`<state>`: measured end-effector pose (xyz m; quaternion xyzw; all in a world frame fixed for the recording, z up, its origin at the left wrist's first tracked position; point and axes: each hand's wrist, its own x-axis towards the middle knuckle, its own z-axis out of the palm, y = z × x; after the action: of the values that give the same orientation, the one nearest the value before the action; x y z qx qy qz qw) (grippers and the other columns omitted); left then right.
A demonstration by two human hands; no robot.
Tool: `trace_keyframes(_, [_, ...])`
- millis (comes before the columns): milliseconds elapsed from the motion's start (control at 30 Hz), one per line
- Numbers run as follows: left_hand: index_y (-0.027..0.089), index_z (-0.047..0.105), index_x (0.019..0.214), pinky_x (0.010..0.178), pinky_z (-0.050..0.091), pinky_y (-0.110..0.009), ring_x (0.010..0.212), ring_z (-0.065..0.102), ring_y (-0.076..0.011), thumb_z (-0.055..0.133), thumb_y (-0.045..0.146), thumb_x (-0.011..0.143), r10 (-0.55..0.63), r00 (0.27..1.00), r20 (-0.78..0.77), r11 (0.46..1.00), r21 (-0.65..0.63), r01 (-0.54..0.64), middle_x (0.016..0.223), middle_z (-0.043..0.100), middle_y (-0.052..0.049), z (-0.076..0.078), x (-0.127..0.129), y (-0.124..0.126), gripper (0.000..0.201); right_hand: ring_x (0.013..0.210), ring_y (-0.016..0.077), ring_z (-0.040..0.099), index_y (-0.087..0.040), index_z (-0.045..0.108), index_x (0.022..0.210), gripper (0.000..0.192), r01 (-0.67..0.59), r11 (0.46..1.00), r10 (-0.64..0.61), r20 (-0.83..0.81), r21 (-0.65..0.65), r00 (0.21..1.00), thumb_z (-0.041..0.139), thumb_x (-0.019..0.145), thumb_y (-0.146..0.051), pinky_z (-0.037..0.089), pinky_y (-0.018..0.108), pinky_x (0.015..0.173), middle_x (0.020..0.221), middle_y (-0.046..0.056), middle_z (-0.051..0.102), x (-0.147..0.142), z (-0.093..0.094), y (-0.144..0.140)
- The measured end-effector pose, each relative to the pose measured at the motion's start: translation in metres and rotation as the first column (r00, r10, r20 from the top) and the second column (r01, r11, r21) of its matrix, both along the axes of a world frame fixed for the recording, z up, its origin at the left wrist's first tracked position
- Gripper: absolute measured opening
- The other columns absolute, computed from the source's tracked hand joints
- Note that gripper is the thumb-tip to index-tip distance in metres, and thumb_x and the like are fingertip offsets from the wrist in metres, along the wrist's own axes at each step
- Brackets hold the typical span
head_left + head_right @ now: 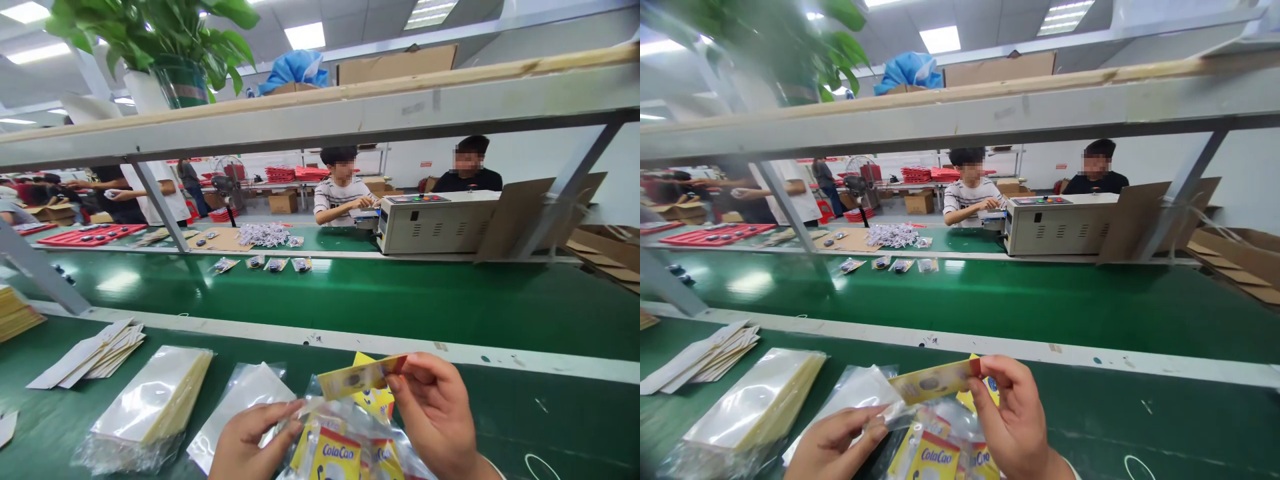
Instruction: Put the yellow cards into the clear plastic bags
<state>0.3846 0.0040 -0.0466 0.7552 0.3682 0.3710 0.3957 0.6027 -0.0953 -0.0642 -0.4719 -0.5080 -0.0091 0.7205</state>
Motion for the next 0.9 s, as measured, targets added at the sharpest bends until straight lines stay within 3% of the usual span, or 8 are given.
trace_keyframes(133, [0.034, 0.082, 0.080, 0.070, 0.062, -0.029, 0.072, 0.076, -0.0240, 0.075, 0.048, 0.070, -0.015, 1.000, -0.010, 1.000, 0.023, 0.015, 0.078, 0.082, -0.003, -0.002, -0.004, 0.005, 0.019, 0.082, 0.0191, 0.073, -0.026, 0.057, 0.109, 0.024, 0.046, 0.998, -0.043, 0.057, -0.047, 0.997, 0.061, 0.089, -0.015, 0.063, 0.029, 0.072, 0.092, 0.007, 0.071, 0.004, -0.012, 0.001])
trace_keyframes(333, [0.033, 0.082, 0.075, 0.071, 0.062, -0.027, 0.072, 0.076, -0.0228, 0.074, 0.049, 0.071, 0.018, 1.000, 0.016, 0.999, 0.031, -0.018, 0.078, 0.082, -0.003, -0.005, -0.004, 0.003, 0.018, 0.080, 0.0167, 0.073, -0.027, 0.058, 0.105, 0.013, 0.034, 0.999, -0.033, -0.006, 0.041, 0.999, 0.057, 0.093, -0.021, 0.063, 0.026, 0.069, 0.091, 0.005, 0.071, 0.001, 0.004, 0.002])
trace_keyframes(400, [0.032, 0.082, 0.079, 0.075, 0.061, -0.028, 0.078, 0.076, -0.0234, 0.070, 0.053, 0.074, 0.027, 0.999, 0.029, 0.999, 0.041, -0.028, 0.083, 0.082, -0.004, -0.005, -0.002, 0.001, 0.025, 0.077, 0.0160, 0.073, -0.026, 0.058, 0.105, 0.013, 0.025, 0.999, -0.024, -0.024, 0.032, 0.999, 0.058, 0.093, -0.022, 0.063, 0.025, 0.067, 0.090, 0.005, 0.070, 0.000, 0.006, 0.003])
trace_keyframes(567, [0.031, 0.079, 0.099, 0.078, 0.060, -0.029, 0.083, 0.075, -0.0213, 0.055, 0.058, 0.084, -0.112, 0.992, 0.063, 0.994, -0.009, 0.113, 0.092, 0.081, -0.006, -0.004, 0.002, -0.002, 0.040, 0.081, 0.0186, 0.072, -0.025, 0.059, 0.103, 0.015, 0.053, 0.999, -0.053, -0.071, -0.002, 0.996, 0.062, 0.089, -0.021, 0.063, 0.026, 0.069, 0.090, 0.006, 0.070, -0.004, -0.003, 0.003])
trace_keyframes(700, [0.032, 0.078, 0.100, 0.082, 0.060, -0.029, 0.096, 0.073, -0.0229, 0.056, 0.057, 0.085, -0.086, 0.992, 0.098, 0.996, -0.021, 0.088, 0.103, 0.080, -0.005, -0.006, 0.004, -0.002, 0.037, 0.079, 0.0195, 0.072, -0.026, 0.060, 0.102, 0.016, 0.044, 0.999, -0.043, -0.152, 0.000, 0.987, 0.065, 0.087, -0.021, 0.063, 0.028, 0.066, 0.090, 0.006, 0.070, -0.009, -0.003, 0.004])
trace_keyframes(900, [0.033, 0.081, 0.087, 0.073, 0.060, -0.024, 0.081, 0.077, -0.0217, 0.066, 0.050, 0.079, -0.083, 0.993, 0.083, 0.997, 0.003, 0.083, 0.086, 0.082, -0.003, -0.007, 0.006, -0.004, 0.024, 0.071, 0.0167, 0.072, -0.025, 0.061, 0.100, 0.012, 0.076, 0.996, -0.070, -0.109, 0.055, 0.992, 0.064, 0.088, -0.023, 0.062, 0.023, 0.060, 0.087, 0.006, 0.070, -0.010, 0.011, 0.007])
